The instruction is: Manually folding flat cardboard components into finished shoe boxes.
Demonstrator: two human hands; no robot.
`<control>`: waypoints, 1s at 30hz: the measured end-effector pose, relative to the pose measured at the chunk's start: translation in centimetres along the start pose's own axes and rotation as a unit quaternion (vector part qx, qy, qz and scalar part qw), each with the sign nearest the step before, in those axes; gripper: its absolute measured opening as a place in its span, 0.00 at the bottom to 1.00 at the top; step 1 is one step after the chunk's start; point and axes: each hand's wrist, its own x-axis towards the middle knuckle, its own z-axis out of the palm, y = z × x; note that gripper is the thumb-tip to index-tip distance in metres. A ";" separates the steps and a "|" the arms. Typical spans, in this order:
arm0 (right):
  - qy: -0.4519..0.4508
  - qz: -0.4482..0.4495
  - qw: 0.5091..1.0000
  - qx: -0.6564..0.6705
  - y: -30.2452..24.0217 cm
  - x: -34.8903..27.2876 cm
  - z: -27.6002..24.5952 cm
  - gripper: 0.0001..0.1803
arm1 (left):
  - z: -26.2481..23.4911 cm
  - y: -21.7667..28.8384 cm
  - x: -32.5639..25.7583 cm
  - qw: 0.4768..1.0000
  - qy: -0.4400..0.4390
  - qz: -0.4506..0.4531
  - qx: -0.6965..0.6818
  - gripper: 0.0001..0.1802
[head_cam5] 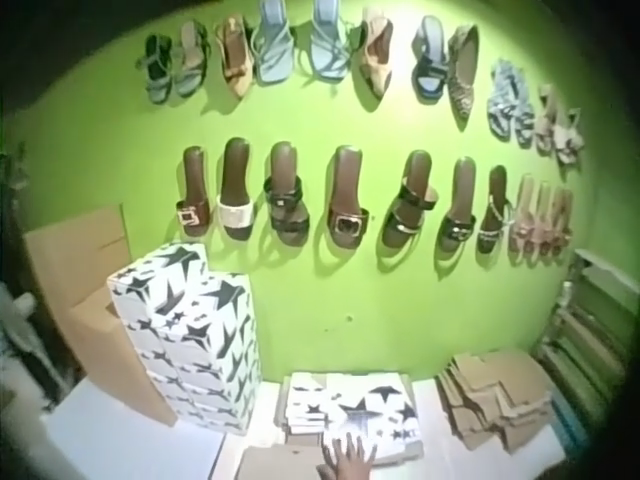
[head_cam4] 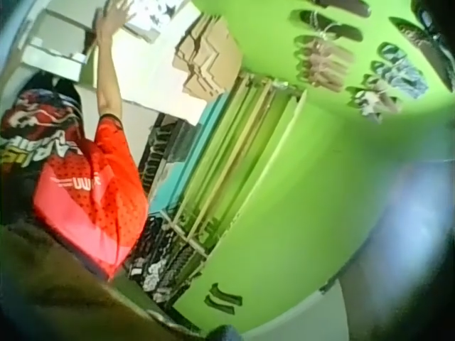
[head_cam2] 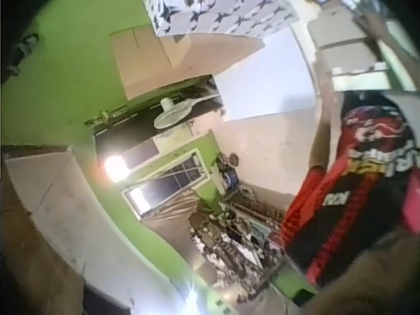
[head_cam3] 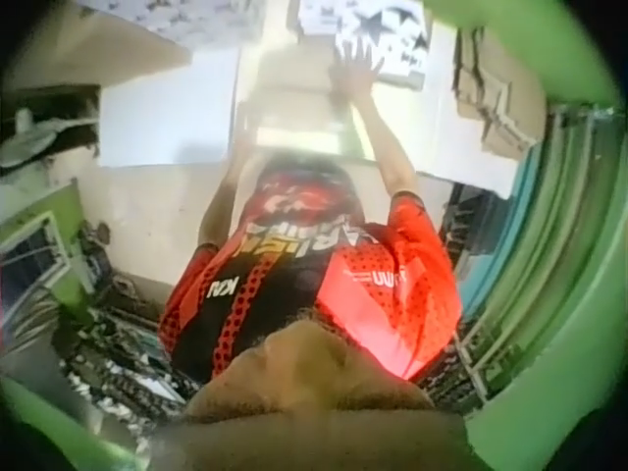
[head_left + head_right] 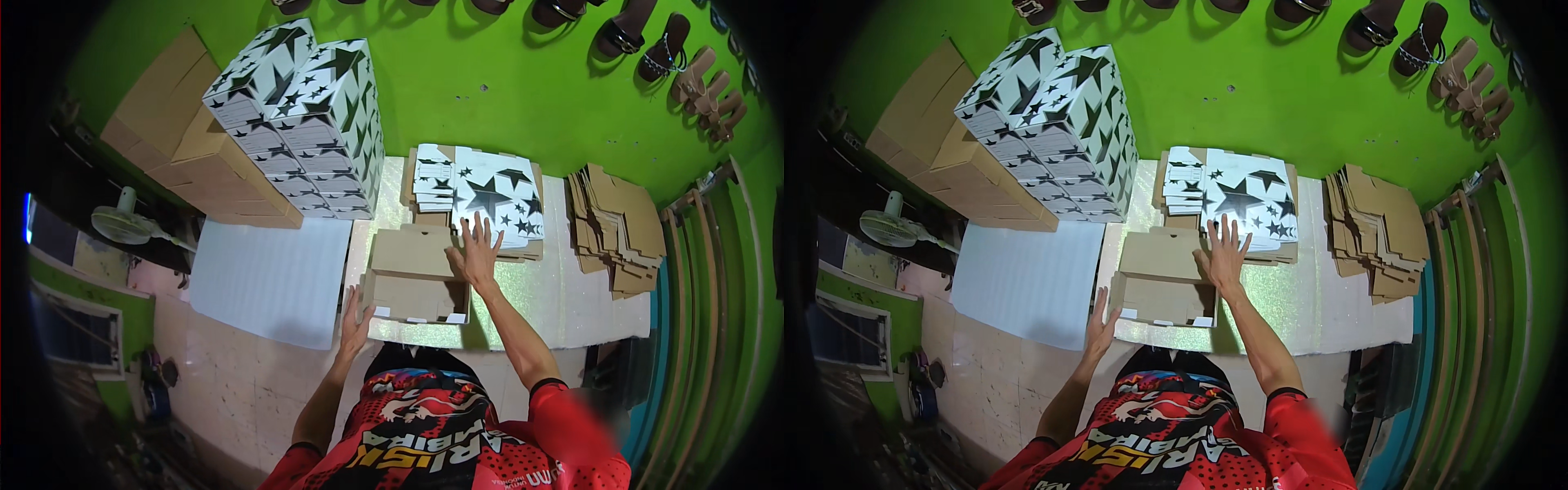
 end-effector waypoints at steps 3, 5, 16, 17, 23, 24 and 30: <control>0.050 0.043 0.988 0.139 0.1 -2.1 -2.4 0.37 | -0.8 -1.0 0.1 0.999 0.000 0.034 0.022 0.40; 0.067 0.099 0.965 0.233 -0.2 -5.3 -4.0 0.32 | -1.0 -2.5 0.2 0.997 -0.001 0.070 0.027 0.39; 0.045 0.143 0.957 0.249 -2.2 -19.1 -2.1 0.31 | 3.3 -2.5 -1.1 0.995 -0.005 0.064 0.075 0.38; 0.056 0.142 0.956 0.253 -2.0 -19.3 -1.7 0.29 | 3.6 -2.3 -1.4 0.995 -0.007 0.066 0.076 0.38; 0.017 0.067 0.984 0.167 -1.4 -19.3 -2.7 0.26 | 2.4 -2.6 -2.8 0.981 -0.044 0.038 0.185 0.35; 0.009 0.022 0.994 0.108 -1.2 -19.3 -2.9 0.25 | 1.9 -2.9 -2.6 0.975 -0.056 0.049 0.208 0.35; -0.007 0.077 0.966 0.248 1.2 -17.9 -2.9 0.17 | 0.5 -2.4 -0.2 0.988 -0.001 0.104 0.118 0.18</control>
